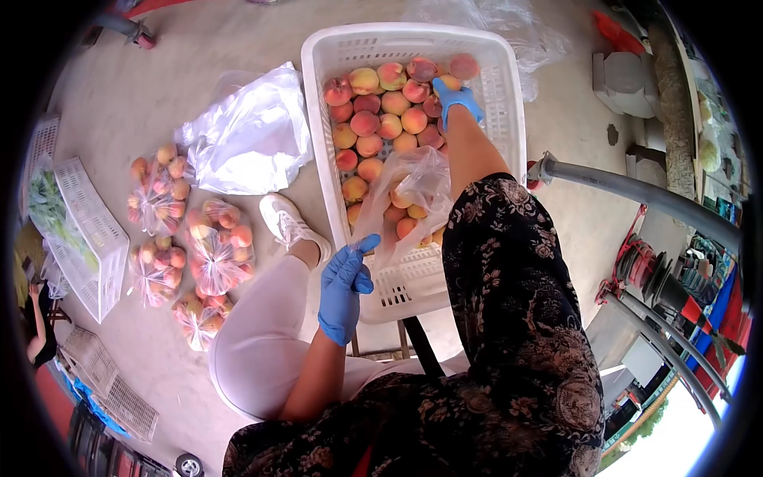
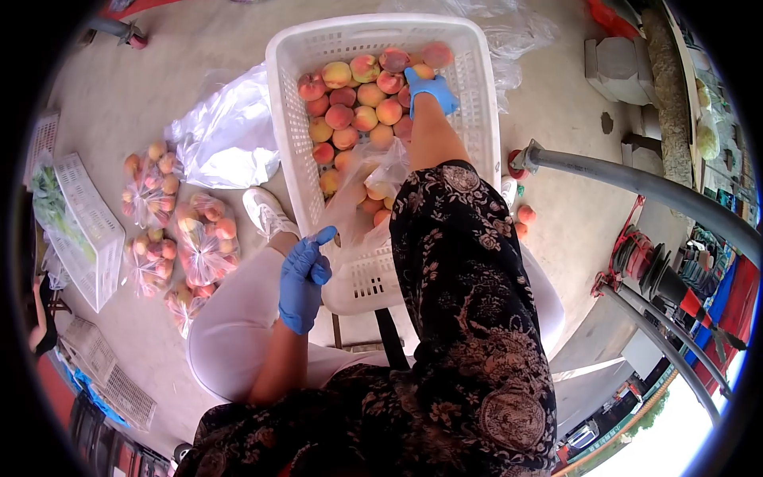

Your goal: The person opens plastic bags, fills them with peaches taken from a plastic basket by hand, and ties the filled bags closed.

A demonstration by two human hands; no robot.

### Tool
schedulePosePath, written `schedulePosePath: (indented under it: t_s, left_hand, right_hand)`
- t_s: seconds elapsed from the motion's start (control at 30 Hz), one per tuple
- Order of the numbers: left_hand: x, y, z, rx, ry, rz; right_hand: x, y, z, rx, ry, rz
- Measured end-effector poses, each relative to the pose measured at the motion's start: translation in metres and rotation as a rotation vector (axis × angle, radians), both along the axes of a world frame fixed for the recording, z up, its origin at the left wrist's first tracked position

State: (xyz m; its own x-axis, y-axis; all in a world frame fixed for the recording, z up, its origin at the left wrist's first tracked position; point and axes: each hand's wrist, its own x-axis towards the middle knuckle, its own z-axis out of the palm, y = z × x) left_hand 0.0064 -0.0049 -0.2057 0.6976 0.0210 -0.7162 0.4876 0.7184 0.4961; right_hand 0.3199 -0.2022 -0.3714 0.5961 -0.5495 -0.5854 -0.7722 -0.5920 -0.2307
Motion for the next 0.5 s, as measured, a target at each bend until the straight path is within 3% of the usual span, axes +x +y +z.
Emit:
schedulePosePath:
  t_s: [0.07,0.1,0.2,0.27,0.33,0.4,0.47,0.5]
  left_hand:
    - [0.0,0.0,-0.001,0.009,-0.012,-0.029]
    - [0.0,0.0,-0.001,0.012,-0.017,-0.048]
    - [-0.004,-0.001,-0.003,0.028,-0.013,-0.051]
    - [-0.003,-0.004,-0.002,0.057,-0.01,-0.061]
    - [-0.008,-0.005,-0.006,0.075,-0.036,-0.063]
    - [-0.004,-0.011,-0.001,0.064,-0.028,-0.039]
    - [-0.003,-0.01,0.002,0.014,-0.079,-0.035]
    - [-0.006,-0.011,0.003,0.014,-0.069,-0.027]
  right_hand:
    - [-0.009,-0.006,0.002,0.059,-0.057,0.06]
    - [-0.023,-0.013,0.004,0.222,-0.184,0.09]
    - [-0.065,-0.046,0.033,1.001,-0.401,-0.101]
    - [-0.112,-0.054,0.086,1.756,-0.28,-0.21]
    - [-0.165,-0.051,0.112,2.088,-0.127,-0.272]
    - [-0.212,-0.042,0.097,2.082,0.106,-0.158]
    - [-0.239,-0.016,0.084,1.635,0.225,0.026]
    - [-0.245,-0.002,0.069,1.371,0.225,0.357]
